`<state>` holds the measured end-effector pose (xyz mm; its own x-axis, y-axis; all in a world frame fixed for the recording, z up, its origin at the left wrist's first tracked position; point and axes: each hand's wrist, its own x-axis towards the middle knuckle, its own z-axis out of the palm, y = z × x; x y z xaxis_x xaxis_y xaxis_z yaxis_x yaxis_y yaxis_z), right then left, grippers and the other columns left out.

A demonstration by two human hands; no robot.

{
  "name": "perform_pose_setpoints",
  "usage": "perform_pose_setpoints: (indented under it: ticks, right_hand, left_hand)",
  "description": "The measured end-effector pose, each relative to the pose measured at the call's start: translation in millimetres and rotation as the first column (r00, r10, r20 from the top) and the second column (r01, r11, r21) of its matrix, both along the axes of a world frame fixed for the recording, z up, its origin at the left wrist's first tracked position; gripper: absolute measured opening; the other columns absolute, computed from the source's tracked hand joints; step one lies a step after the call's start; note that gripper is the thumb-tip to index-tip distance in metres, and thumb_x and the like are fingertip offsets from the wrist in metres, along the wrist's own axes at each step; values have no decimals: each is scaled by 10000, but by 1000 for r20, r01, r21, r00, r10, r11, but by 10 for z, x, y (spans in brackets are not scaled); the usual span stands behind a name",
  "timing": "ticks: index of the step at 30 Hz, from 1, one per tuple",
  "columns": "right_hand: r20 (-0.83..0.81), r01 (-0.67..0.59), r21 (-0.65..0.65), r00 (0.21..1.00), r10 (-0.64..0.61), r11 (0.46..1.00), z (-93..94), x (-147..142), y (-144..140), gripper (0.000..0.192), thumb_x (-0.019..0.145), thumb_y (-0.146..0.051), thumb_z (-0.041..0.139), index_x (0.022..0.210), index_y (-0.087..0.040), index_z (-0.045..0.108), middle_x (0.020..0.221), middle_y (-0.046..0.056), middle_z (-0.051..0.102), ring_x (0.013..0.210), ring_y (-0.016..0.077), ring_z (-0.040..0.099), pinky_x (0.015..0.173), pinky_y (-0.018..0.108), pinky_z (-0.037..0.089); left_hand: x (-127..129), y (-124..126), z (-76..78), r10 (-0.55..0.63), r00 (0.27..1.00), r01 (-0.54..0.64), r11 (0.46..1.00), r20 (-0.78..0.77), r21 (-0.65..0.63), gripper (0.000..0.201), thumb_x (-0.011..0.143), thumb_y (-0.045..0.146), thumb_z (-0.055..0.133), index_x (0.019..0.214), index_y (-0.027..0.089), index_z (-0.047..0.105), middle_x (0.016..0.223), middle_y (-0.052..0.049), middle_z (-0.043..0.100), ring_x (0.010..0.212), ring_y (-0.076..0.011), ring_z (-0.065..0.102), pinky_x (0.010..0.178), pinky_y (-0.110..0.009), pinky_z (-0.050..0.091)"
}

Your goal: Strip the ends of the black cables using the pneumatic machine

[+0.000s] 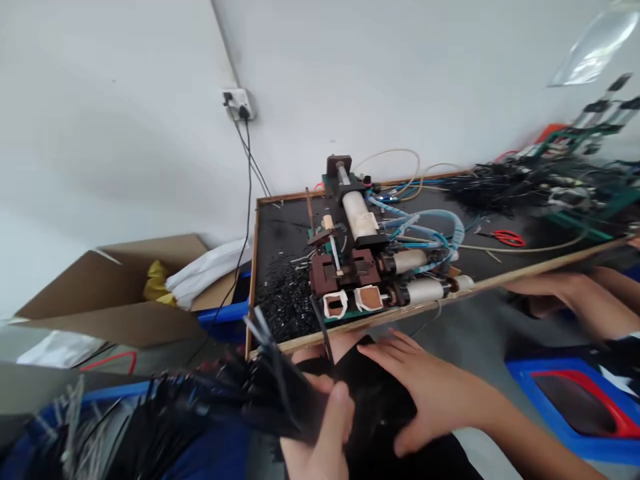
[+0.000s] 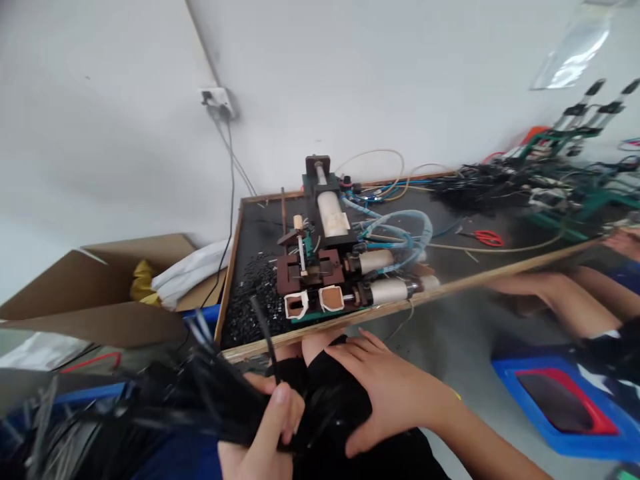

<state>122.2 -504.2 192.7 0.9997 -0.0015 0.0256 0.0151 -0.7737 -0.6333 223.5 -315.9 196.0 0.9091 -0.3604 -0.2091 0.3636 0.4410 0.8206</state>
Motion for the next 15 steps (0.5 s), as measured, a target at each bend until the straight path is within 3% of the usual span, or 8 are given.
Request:
perform_pose_setpoints:
  ticks: [2,4,6,7,9,11,13,15]
  right_hand:
    - [92,-19,119,996,8,993,221,-10,99,1162,652,-593,956,1638,-233,458,1565,189,583,1402,470,536,1208,598,335]
    - [251,111,295,949,-189,949,388,45,222,971,805,-594,879,1629,-284,469,1567,156,576,1400,420,538,1182,532,393]
    - [266,258,503,862,-432,825,440,173,378,441,1060,-463,620,1470,-301,632,1430,129,652,1243,321,632,1087,466,480]
    - [228,278,582,846,-482,764,424,255,465,307,1097,-407,557,1330,-286,717,1293,116,696,1084,273,679,991,421,533]
    - [153,198,730,886,-438,654,334,424,639,238,1084,-390,589,1104,-251,781,1073,81,696,846,218,683,782,347,578]
    - [115,111,872,900,-421,476,210,559,774,284,1086,-423,584,988,-232,770,974,45,640,613,144,608,539,276,510]
    - [117,45,936,896,-429,348,86,647,842,312,1090,-437,588,957,-219,768,942,33,620,552,111,555,471,247,436]
    - [124,2,962,888,-442,273,-30,711,842,305,1090,-432,606,979,-210,782,897,32,643,575,105,539,501,235,411]
  left_hand:
    - [-32,-73,-31,1,1000,1,998,-27,68,364,709,308,995,832,218,664,512,98,515,433,-91,514,442,-191,386]
    - [-56,-113,-53,-9,999,13,995,-39,101,391,662,283,1009,835,228,663,497,99,523,447,-122,552,414,-191,385]
    - [-64,-131,-60,-14,1000,17,991,-26,136,406,630,267,1019,822,228,663,512,90,540,514,-152,615,436,-194,428]
    - [-61,-136,-60,-11,1000,12,988,-7,156,409,618,266,1024,822,223,673,549,76,574,572,-168,651,476,-205,475]
    - [-41,-137,-60,9,999,-18,980,43,198,411,610,281,1030,862,208,713,683,32,668,707,-202,705,600,-247,564]
    - [-5,-121,-74,32,996,-50,970,77,237,398,649,329,1017,909,191,749,802,-11,724,793,-228,723,702,-290,606]
    - [40,-86,-106,42,994,-65,969,101,240,341,735,387,970,911,182,763,837,-38,744,815,-240,729,737,-312,618]
    - [84,-46,-144,59,989,-85,976,134,199,295,802,417,922,867,184,754,894,-56,756,839,-240,735,763,-319,627]
